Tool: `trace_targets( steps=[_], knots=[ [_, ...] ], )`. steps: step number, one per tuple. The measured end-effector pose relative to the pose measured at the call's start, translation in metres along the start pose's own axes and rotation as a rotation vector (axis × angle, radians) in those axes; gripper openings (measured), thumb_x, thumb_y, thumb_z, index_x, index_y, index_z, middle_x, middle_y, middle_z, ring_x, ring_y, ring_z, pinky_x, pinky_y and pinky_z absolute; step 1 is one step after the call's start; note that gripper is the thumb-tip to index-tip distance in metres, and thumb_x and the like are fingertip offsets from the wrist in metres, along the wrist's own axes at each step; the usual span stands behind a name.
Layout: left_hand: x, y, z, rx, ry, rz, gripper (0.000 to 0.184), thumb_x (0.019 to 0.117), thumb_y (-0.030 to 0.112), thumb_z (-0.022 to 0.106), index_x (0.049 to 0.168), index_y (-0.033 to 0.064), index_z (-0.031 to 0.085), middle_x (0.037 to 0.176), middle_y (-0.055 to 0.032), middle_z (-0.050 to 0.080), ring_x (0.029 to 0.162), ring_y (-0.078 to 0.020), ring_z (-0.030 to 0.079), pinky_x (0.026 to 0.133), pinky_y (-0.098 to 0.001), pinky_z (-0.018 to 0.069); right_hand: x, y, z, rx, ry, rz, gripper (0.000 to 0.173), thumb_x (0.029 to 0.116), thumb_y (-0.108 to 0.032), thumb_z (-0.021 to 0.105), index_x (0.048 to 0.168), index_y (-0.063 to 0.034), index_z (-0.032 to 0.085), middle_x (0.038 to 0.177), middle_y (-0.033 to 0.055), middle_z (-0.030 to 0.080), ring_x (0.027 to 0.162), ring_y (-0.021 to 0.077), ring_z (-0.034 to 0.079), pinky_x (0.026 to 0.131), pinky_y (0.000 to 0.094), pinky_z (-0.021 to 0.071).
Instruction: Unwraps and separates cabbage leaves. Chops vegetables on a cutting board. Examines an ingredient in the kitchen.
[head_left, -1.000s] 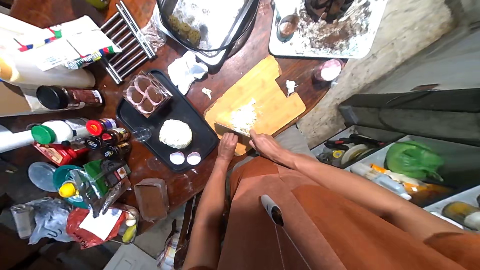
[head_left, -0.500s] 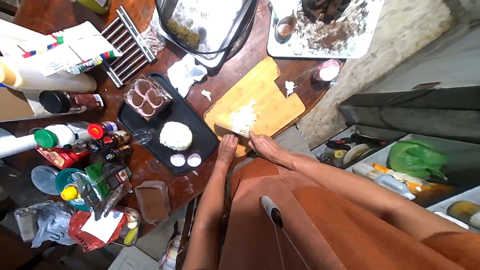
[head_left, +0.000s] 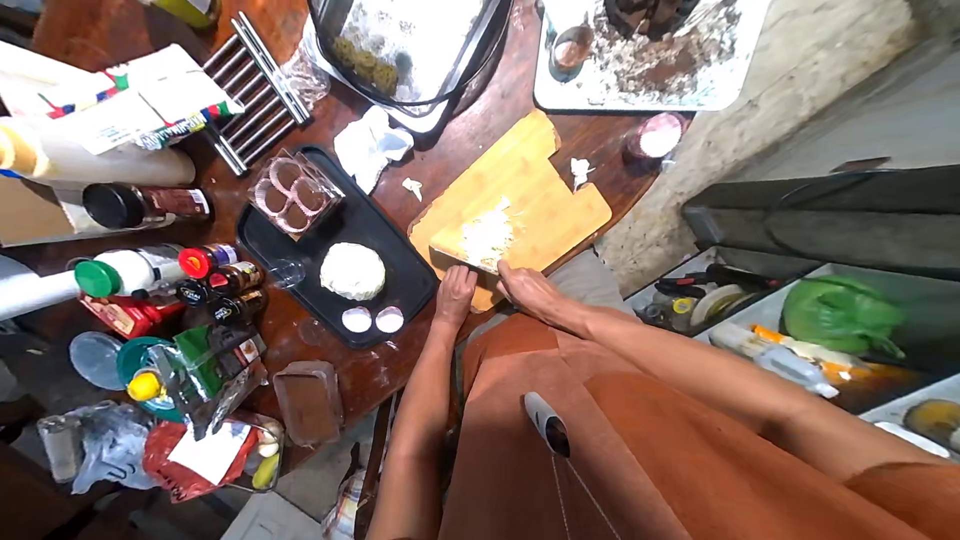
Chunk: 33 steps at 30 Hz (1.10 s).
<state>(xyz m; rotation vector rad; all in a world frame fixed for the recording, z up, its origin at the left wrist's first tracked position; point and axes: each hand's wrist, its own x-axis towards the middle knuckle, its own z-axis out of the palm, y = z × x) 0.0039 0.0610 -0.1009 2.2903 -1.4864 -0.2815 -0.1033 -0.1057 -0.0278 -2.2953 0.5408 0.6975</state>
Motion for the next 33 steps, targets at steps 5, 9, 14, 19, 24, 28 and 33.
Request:
trace_targets(
  steps=[5, 9, 14, 19, 24, 28, 33],
  knots=[
    [0.0001, 0.0008, -0.0007, 0.009, -0.01, -0.008, 0.01, 0.0897, -0.006, 0.061, 0.089, -0.0011, 0.07, 0.088, -0.0161, 0.068, 0.091, -0.0325, 0.069, 0.087, -0.0429, 0.0577, -0.0005, -0.0013, -0.0003, 0.001, -0.01, 0.001, 0.021, 0.1068, -0.024, 0.047, 0.114, -0.006, 0.054, 0.076, 0.014, 0.064, 0.073, 0.0358, 0.07, 0.062, 0.0522, 0.057],
    [-0.0007, 0.0015, -0.0022, 0.011, -0.02, -0.021, 0.011, 0.0906, -0.006, 0.06, 0.09, -0.0014, 0.07, 0.089, -0.016, 0.068, 0.091, -0.032, 0.069, 0.087, -0.0426, 0.0578, 0.0, -0.0031, 0.0002, 0.0, -0.016, 0.01, 0.021, 0.1065, -0.024, 0.048, 0.116, -0.0064, 0.055, 0.077, 0.0139, 0.065, 0.074, 0.0363, 0.071, 0.063, 0.0526, 0.057],
    [-0.0015, 0.0011, 0.0007, 0.018, -0.008, -0.011, 0.01, 0.0907, -0.006, 0.06, 0.089, -0.0016, 0.069, 0.088, -0.0157, 0.068, 0.09, -0.0317, 0.069, 0.087, -0.0425, 0.0578, -0.0009, -0.0034, -0.0032, 0.001, -0.033, 0.004, 0.021, 0.1069, -0.025, 0.047, 0.116, -0.0066, 0.055, 0.078, 0.0141, 0.065, 0.075, 0.0361, 0.071, 0.064, 0.0525, 0.057],
    [-0.0013, 0.0009, -0.0007, 0.004, -0.006, -0.011, 0.01, 0.0898, -0.006, 0.061, 0.089, -0.0025, 0.07, 0.088, -0.0171, 0.069, 0.091, -0.0332, 0.07, 0.087, -0.0435, 0.058, 0.0003, -0.0026, -0.0025, 0.004, -0.007, -0.018, 0.022, 0.1068, -0.024, 0.046, 0.116, -0.0056, 0.055, 0.078, 0.0148, 0.065, 0.074, 0.037, 0.071, 0.063, 0.053, 0.057],
    [-0.0012, 0.0019, -0.0017, 0.015, 0.0, -0.015, 0.01, 0.0886, -0.007, 0.062, 0.087, -0.0025, 0.07, 0.087, -0.017, 0.069, 0.09, -0.033, 0.07, 0.086, -0.0433, 0.0583, 0.0005, -0.0036, -0.001, 0.0, -0.004, -0.015, 0.021, 0.1066, -0.024, 0.047, 0.114, -0.0055, 0.055, 0.077, 0.0142, 0.065, 0.074, 0.0364, 0.07, 0.063, 0.0524, 0.057],
    [-0.0021, 0.0022, -0.0012, 0.026, 0.002, -0.011, 0.01, 0.0901, -0.006, 0.06, 0.088, -0.0021, 0.07, 0.089, -0.0163, 0.068, 0.091, -0.0323, 0.069, 0.086, -0.0425, 0.0583, 0.0014, -0.0035, -0.0003, -0.003, -0.021, -0.005, 0.022, 0.1067, -0.025, 0.046, 0.115, -0.0061, 0.055, 0.079, 0.0142, 0.065, 0.076, 0.0366, 0.071, 0.064, 0.0527, 0.0573],
    [-0.0017, -0.0001, 0.0022, 0.027, 0.014, -0.007, 0.01, 0.0888, -0.006, 0.061, 0.085, -0.0014, 0.069, 0.085, -0.0157, 0.068, 0.088, -0.032, 0.069, 0.084, -0.0429, 0.0581, 0.0016, -0.0017, 0.0005, 0.004, -0.003, -0.023, 0.022, 0.1064, -0.024, 0.046, 0.115, -0.0062, 0.055, 0.077, 0.0134, 0.064, 0.074, 0.0357, 0.07, 0.063, 0.0522, 0.0569]
  ],
)
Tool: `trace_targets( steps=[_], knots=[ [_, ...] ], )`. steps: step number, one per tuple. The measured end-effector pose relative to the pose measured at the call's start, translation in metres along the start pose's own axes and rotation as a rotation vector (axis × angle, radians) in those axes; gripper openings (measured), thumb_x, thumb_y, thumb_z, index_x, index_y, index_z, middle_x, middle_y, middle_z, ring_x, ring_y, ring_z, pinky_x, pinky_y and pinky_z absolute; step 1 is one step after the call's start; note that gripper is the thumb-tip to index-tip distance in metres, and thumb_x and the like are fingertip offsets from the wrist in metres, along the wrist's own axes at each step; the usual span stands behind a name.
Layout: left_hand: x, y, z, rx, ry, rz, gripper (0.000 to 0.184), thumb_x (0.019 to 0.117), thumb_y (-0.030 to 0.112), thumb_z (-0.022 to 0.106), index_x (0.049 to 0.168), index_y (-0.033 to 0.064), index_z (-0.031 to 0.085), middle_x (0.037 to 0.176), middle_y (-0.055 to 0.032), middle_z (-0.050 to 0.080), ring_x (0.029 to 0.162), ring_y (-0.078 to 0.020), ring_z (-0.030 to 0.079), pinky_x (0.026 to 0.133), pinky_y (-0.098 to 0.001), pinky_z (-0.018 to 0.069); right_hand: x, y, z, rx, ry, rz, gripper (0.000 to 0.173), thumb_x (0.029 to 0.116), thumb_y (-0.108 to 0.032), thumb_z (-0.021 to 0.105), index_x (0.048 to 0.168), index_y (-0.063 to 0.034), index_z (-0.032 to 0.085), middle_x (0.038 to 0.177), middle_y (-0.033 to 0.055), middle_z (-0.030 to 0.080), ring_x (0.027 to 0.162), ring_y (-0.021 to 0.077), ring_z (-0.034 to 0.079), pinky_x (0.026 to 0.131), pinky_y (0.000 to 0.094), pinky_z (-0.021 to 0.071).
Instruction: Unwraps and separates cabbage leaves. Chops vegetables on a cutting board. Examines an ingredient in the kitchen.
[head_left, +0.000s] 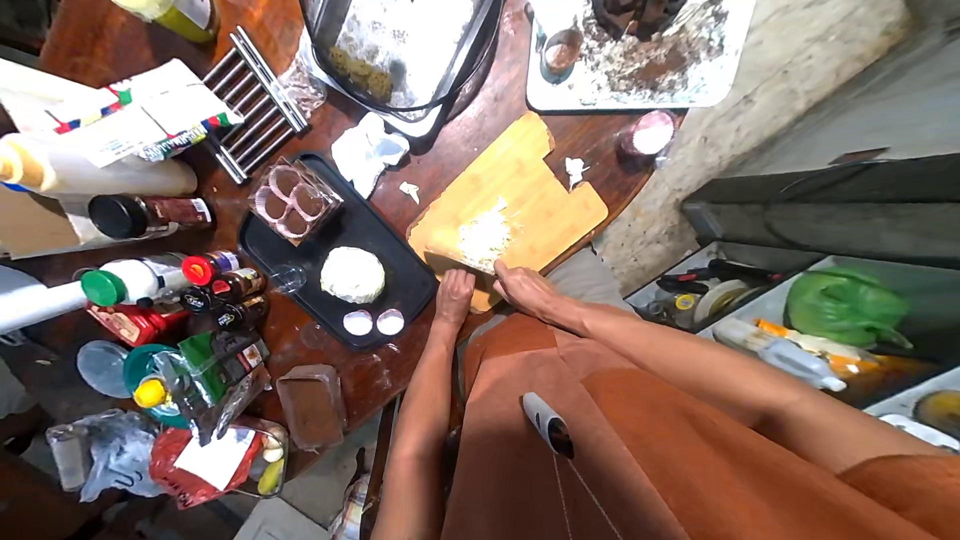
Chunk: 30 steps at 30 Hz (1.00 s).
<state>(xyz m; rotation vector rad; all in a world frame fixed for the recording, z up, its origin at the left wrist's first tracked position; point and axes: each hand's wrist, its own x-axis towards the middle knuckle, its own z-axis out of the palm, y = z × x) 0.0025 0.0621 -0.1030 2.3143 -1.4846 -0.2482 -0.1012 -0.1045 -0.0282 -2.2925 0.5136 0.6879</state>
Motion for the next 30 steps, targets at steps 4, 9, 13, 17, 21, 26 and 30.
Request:
trace_targets(
  steps=[4, 9, 13, 17, 21, 26, 30],
  knots=[
    [0.0003, 0.0001, -0.0007, -0.014, 0.002, -0.003, 0.01, 0.0901, -0.006, 0.06, 0.087, -0.0013, 0.068, 0.087, -0.0161, 0.067, 0.09, -0.0321, 0.068, 0.086, -0.0429, 0.0576, 0.0012, 0.0002, 0.0015, 0.0, 0.003, 0.006, 0.021, 0.1064, -0.024, 0.046, 0.114, -0.0063, 0.055, 0.078, 0.0135, 0.065, 0.074, 0.0356, 0.07, 0.063, 0.0515, 0.0572],
    [-0.0001, 0.0011, -0.0031, 0.015, 0.017, 0.004, 0.009, 0.0886, -0.006, 0.061, 0.086, -0.0017, 0.069, 0.083, -0.0158, 0.067, 0.086, -0.0321, 0.069, 0.083, -0.0428, 0.058, 0.0008, 0.0021, 0.0049, 0.001, 0.043, -0.026, 0.023, 0.1062, -0.024, 0.046, 0.113, -0.005, 0.056, 0.076, 0.0136, 0.064, 0.072, 0.0357, 0.07, 0.062, 0.0513, 0.057],
    [-0.0001, 0.0027, -0.0064, -0.014, -0.022, -0.013, 0.009, 0.0881, -0.007, 0.062, 0.088, -0.0025, 0.07, 0.086, -0.0173, 0.069, 0.09, -0.0339, 0.07, 0.087, -0.0444, 0.0581, -0.0018, 0.0005, 0.0027, 0.015, 0.03, -0.028, 0.022, 0.1062, -0.024, 0.047, 0.115, -0.0048, 0.055, 0.077, 0.014, 0.065, 0.073, 0.0359, 0.07, 0.064, 0.0519, 0.0573],
    [-0.0001, 0.0025, -0.0068, -0.03, -0.023, -0.012, 0.009, 0.0887, -0.007, 0.061, 0.088, -0.0029, 0.069, 0.088, -0.0175, 0.068, 0.091, -0.0338, 0.069, 0.088, -0.0445, 0.0578, -0.0002, -0.0021, 0.0009, 0.012, 0.006, 0.005, 0.022, 0.1067, -0.025, 0.046, 0.115, -0.0058, 0.055, 0.078, 0.0139, 0.065, 0.075, 0.0359, 0.071, 0.063, 0.0523, 0.0571],
    [-0.0014, 0.0024, -0.0048, -0.014, -0.006, -0.005, 0.01, 0.09, -0.007, 0.06, 0.088, -0.0027, 0.069, 0.089, -0.0171, 0.067, 0.092, -0.033, 0.069, 0.088, -0.0432, 0.0576, 0.0003, -0.0028, 0.0017, 0.015, -0.007, 0.028, 0.023, 0.1068, -0.025, 0.046, 0.116, -0.0063, 0.055, 0.08, 0.0142, 0.066, 0.077, 0.0366, 0.071, 0.064, 0.0527, 0.0574],
    [-0.0031, 0.0025, -0.0065, -0.022, -0.018, -0.001, 0.009, 0.0888, -0.007, 0.062, 0.087, -0.0026, 0.069, 0.088, -0.0174, 0.068, 0.091, -0.0332, 0.069, 0.087, -0.0433, 0.0578, -0.0022, -0.0041, 0.002, 0.018, 0.008, 0.009, 0.023, 0.107, -0.025, 0.046, 0.116, -0.0059, 0.055, 0.079, 0.0138, 0.066, 0.075, 0.0359, 0.071, 0.065, 0.0518, 0.0575],
    [-0.0029, 0.0029, -0.0079, -0.023, -0.015, 0.01, 0.01, 0.0897, -0.007, 0.061, 0.088, -0.0027, 0.069, 0.088, -0.0169, 0.067, 0.092, -0.0328, 0.068, 0.088, -0.0428, 0.0574, -0.0014, -0.005, 0.001, 0.021, -0.004, 0.013, 0.024, 0.1072, -0.025, 0.046, 0.117, -0.0055, 0.055, 0.08, 0.014, 0.066, 0.076, 0.0359, 0.071, 0.065, 0.052, 0.0577]
  ],
)
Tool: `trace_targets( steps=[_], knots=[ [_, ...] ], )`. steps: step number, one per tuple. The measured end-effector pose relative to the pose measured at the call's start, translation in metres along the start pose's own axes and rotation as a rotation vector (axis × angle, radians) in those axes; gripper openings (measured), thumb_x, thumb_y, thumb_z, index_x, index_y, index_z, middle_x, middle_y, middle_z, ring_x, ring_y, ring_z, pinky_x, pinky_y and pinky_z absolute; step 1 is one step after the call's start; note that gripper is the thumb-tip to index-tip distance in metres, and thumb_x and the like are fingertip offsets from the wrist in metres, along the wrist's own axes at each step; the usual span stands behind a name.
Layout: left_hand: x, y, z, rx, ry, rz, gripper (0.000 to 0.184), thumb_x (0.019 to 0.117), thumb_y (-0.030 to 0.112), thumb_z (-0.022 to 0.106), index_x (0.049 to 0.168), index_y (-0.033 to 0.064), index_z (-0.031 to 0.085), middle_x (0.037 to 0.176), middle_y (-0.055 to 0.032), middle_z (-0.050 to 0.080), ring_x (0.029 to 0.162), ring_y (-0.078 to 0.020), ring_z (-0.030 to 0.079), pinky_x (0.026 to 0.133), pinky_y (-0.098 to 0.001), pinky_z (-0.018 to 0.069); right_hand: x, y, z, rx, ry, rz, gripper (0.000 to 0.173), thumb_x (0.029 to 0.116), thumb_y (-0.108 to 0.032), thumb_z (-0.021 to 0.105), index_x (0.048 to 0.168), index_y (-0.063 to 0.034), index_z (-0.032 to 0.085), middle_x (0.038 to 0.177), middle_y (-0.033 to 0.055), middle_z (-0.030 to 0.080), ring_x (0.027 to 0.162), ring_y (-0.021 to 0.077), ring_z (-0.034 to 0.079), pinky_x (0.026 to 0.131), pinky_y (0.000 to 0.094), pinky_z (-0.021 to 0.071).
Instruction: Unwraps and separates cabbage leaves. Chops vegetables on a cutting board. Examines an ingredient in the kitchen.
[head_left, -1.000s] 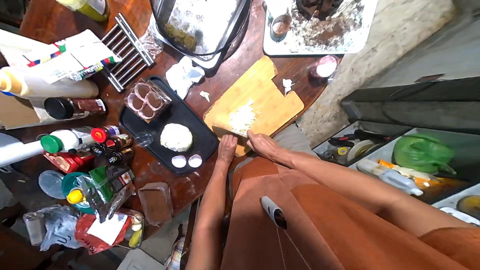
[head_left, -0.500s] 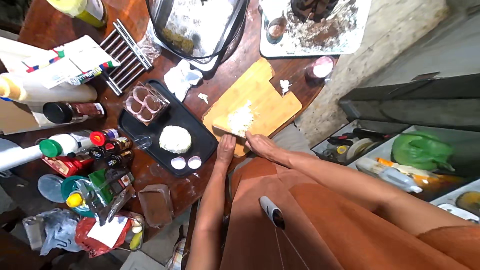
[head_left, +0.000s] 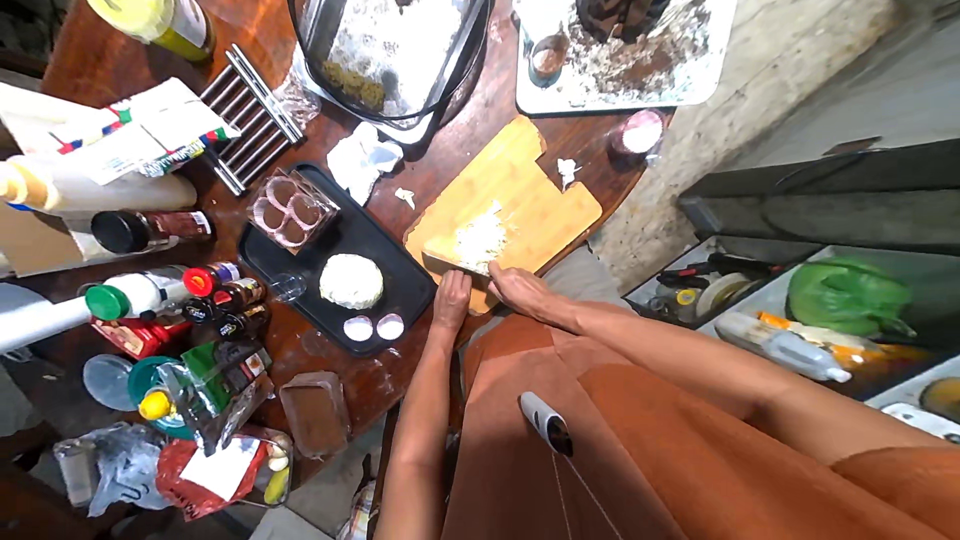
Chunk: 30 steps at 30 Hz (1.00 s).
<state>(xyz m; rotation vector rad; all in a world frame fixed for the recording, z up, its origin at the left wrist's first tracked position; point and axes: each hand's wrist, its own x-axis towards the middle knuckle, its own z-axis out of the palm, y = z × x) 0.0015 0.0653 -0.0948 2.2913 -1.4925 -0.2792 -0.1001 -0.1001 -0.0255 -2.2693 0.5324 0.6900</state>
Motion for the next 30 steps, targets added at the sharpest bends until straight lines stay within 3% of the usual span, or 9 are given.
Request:
trace_targets(
  steps=[11, 15, 18, 24, 30],
  knots=[
    [0.0048, -0.0024, 0.0027, 0.018, 0.028, -0.003, 0.009, 0.0886, -0.006, 0.062, 0.086, -0.0019, 0.07, 0.085, -0.0165, 0.068, 0.089, -0.0333, 0.069, 0.085, -0.0436, 0.058, 0.0026, -0.0012, -0.0042, 0.008, -0.029, 0.022, 0.025, 0.1077, -0.026, 0.045, 0.118, -0.0056, 0.055, 0.082, 0.0153, 0.066, 0.079, 0.0367, 0.071, 0.066, 0.0526, 0.0568],
    [0.0038, -0.0003, -0.0012, 0.002, -0.033, -0.043, 0.009, 0.0876, -0.006, 0.062, 0.084, -0.0036, 0.07, 0.082, -0.0193, 0.069, 0.087, -0.0364, 0.07, 0.083, -0.0467, 0.0584, 0.0021, 0.001, -0.002, 0.022, -0.002, -0.034, 0.026, 0.1073, -0.025, 0.044, 0.118, -0.0042, 0.055, 0.08, 0.015, 0.066, 0.076, 0.0369, 0.071, 0.066, 0.0528, 0.057],
    [0.0016, 0.001, 0.0005, 0.004, 0.009, -0.031, 0.01, 0.0903, -0.006, 0.061, 0.09, -0.0025, 0.07, 0.089, -0.0175, 0.068, 0.093, -0.0336, 0.069, 0.088, -0.0441, 0.0577, 0.0021, 0.0015, 0.002, 0.014, -0.01, -0.008, 0.024, 0.1072, -0.025, 0.045, 0.116, -0.0057, 0.055, 0.08, 0.0142, 0.066, 0.077, 0.0356, 0.071, 0.066, 0.0522, 0.0576],
    [0.0026, -0.0007, 0.0034, 0.021, 0.029, -0.025, 0.01, 0.0887, -0.006, 0.062, 0.084, -0.0022, 0.07, 0.084, -0.0171, 0.068, 0.088, -0.0335, 0.07, 0.084, -0.0437, 0.0583, 0.0022, 0.0022, 0.0013, 0.016, 0.009, -0.024, 0.024, 0.1068, -0.025, 0.045, 0.115, -0.0049, 0.055, 0.079, 0.0144, 0.065, 0.076, 0.036, 0.071, 0.065, 0.0517, 0.0568],
    [0.0001, 0.0013, 0.0023, 0.017, 0.027, -0.026, 0.01, 0.0898, -0.006, 0.061, 0.086, -0.0023, 0.07, 0.085, -0.0165, 0.068, 0.089, -0.0334, 0.07, 0.087, -0.0434, 0.0581, 0.0002, -0.0003, -0.001, 0.018, -0.025, 0.001, 0.026, 0.1077, -0.026, 0.045, 0.118, -0.0039, 0.055, 0.082, 0.0158, 0.066, 0.08, 0.0374, 0.071, 0.068, 0.053, 0.0571]
  ],
)
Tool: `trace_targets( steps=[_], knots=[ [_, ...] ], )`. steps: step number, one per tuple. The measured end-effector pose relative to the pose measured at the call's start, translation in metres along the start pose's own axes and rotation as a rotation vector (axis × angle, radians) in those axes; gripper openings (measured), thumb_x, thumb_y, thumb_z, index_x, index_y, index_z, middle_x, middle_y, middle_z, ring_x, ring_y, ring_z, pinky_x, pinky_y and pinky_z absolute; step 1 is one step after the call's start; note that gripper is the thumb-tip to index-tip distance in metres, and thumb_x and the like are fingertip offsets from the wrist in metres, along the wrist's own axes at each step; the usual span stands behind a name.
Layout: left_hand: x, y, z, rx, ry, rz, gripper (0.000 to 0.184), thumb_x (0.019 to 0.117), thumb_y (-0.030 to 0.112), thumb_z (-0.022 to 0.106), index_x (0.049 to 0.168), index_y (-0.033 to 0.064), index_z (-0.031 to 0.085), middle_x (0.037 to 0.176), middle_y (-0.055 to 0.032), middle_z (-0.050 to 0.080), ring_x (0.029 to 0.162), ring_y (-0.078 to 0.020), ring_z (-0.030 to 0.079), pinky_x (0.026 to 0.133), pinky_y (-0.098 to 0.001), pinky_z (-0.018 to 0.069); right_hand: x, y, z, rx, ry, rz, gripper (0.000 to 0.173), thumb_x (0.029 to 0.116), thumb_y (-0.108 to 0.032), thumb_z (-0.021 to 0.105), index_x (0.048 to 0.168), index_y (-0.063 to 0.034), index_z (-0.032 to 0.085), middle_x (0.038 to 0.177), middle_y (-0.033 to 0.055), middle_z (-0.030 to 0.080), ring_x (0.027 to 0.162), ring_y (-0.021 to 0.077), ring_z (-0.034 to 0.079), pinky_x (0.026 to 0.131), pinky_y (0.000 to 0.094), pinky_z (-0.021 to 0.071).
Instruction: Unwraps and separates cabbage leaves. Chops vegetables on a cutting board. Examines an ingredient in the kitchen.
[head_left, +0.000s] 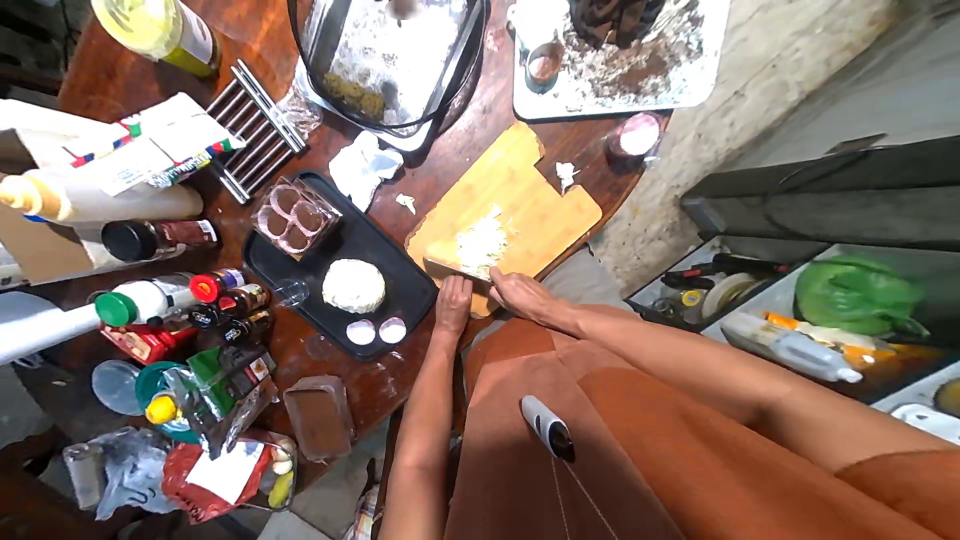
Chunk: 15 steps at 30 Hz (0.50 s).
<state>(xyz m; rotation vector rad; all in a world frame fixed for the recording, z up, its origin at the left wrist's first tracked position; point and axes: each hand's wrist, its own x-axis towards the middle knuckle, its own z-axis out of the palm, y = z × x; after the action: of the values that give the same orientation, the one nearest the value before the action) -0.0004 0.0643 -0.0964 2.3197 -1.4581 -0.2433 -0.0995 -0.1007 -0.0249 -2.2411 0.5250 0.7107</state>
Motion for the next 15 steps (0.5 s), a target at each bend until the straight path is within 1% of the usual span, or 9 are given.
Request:
trace_targets(
  steps=[2, 4, 6, 8, 10, 12, 13, 15],
  knots=[
    [-0.0022, 0.0006, -0.0006, 0.002, -0.008, 0.002, 0.011, 0.0899, -0.006, 0.061, 0.086, -0.0023, 0.07, 0.086, -0.0163, 0.068, 0.09, -0.0327, 0.069, 0.087, -0.043, 0.0577, -0.0011, -0.0002, 0.0039, -0.013, 0.009, 0.006, 0.025, 0.107, -0.026, 0.045, 0.116, -0.005, 0.055, 0.08, 0.0145, 0.066, 0.078, 0.0362, 0.071, 0.066, 0.0521, 0.0573],
    [0.0004, -0.0005, 0.0015, 0.008, 0.003, 0.006, 0.011, 0.0888, -0.007, 0.061, 0.084, -0.002, 0.07, 0.085, -0.0161, 0.068, 0.089, -0.0323, 0.07, 0.087, -0.0426, 0.0579, 0.0007, 0.0004, 0.0012, -0.012, 0.001, 0.011, 0.025, 0.1073, -0.026, 0.045, 0.116, -0.0045, 0.055, 0.081, 0.0154, 0.066, 0.079, 0.0371, 0.071, 0.067, 0.0528, 0.057],
    [-0.0032, 0.0004, 0.0012, 0.002, 0.003, 0.006, 0.011, 0.0901, -0.006, 0.06, 0.085, -0.0019, 0.069, 0.086, -0.0158, 0.067, 0.091, -0.0317, 0.069, 0.089, -0.042, 0.0575, -0.0003, -0.0004, 0.003, -0.017, -0.013, 0.018, 0.025, 0.1074, -0.027, 0.044, 0.116, -0.0054, 0.054, 0.082, 0.0145, 0.066, 0.08, 0.0361, 0.071, 0.067, 0.052, 0.0572],
    [-0.0017, 0.0005, 0.0013, 0.001, 0.005, 0.005, 0.011, 0.0891, -0.007, 0.061, 0.084, -0.0021, 0.07, 0.085, -0.0162, 0.068, 0.089, -0.0325, 0.069, 0.087, -0.0425, 0.0577, -0.0003, -0.0003, 0.0022, -0.013, -0.009, 0.016, 0.026, 0.1074, -0.026, 0.043, 0.118, -0.0047, 0.054, 0.082, 0.0151, 0.066, 0.081, 0.037, 0.071, 0.068, 0.0524, 0.057],
    [-0.0045, 0.0032, 0.0002, 0.0, -0.004, -0.001, 0.011, 0.09, -0.006, 0.06, 0.085, -0.002, 0.069, 0.086, -0.016, 0.067, 0.09, -0.0322, 0.069, 0.087, -0.0425, 0.0575, -0.0031, -0.0006, 0.0034, -0.014, -0.01, 0.021, 0.025, 0.1074, -0.027, 0.044, 0.116, -0.0054, 0.055, 0.081, 0.0148, 0.066, 0.08, 0.0368, 0.071, 0.067, 0.0524, 0.0571],
    [-0.0035, 0.0021, -0.0006, 0.006, -0.011, -0.008, 0.01, 0.088, -0.006, 0.062, 0.083, -0.0023, 0.07, 0.084, -0.0172, 0.068, 0.089, -0.0335, 0.07, 0.086, -0.0437, 0.058, -0.0039, -0.0024, 0.0013, -0.003, -0.005, 0.008, 0.026, 0.1074, -0.026, 0.044, 0.117, -0.0044, 0.054, 0.082, 0.0157, 0.066, 0.079, 0.0377, 0.071, 0.067, 0.0529, 0.0568],
    [-0.0038, 0.0029, -0.0012, 0.0, -0.021, -0.011, 0.01, 0.0883, -0.006, 0.062, 0.084, -0.0027, 0.07, 0.087, -0.0179, 0.069, 0.091, -0.0343, 0.07, 0.088, -0.0446, 0.058, -0.0046, -0.0021, 0.0007, 0.009, -0.011, 0.002, 0.026, 0.1079, -0.026, 0.044, 0.119, -0.0036, 0.054, 0.083, 0.0166, 0.066, 0.081, 0.0385, 0.071, 0.069, 0.0535, 0.0571],
    [-0.0074, 0.0047, -0.0021, 0.004, -0.033, -0.013, 0.01, 0.0895, -0.006, 0.061, 0.085, -0.0024, 0.069, 0.088, -0.0174, 0.069, 0.093, -0.0339, 0.07, 0.09, -0.0446, 0.0574, -0.0072, -0.0009, 0.0046, 0.007, -0.003, -0.007, 0.026, 0.1075, -0.026, 0.044, 0.118, -0.0044, 0.054, 0.082, 0.015, 0.066, 0.08, 0.0367, 0.071, 0.068, 0.0524, 0.0575]
  ],
)
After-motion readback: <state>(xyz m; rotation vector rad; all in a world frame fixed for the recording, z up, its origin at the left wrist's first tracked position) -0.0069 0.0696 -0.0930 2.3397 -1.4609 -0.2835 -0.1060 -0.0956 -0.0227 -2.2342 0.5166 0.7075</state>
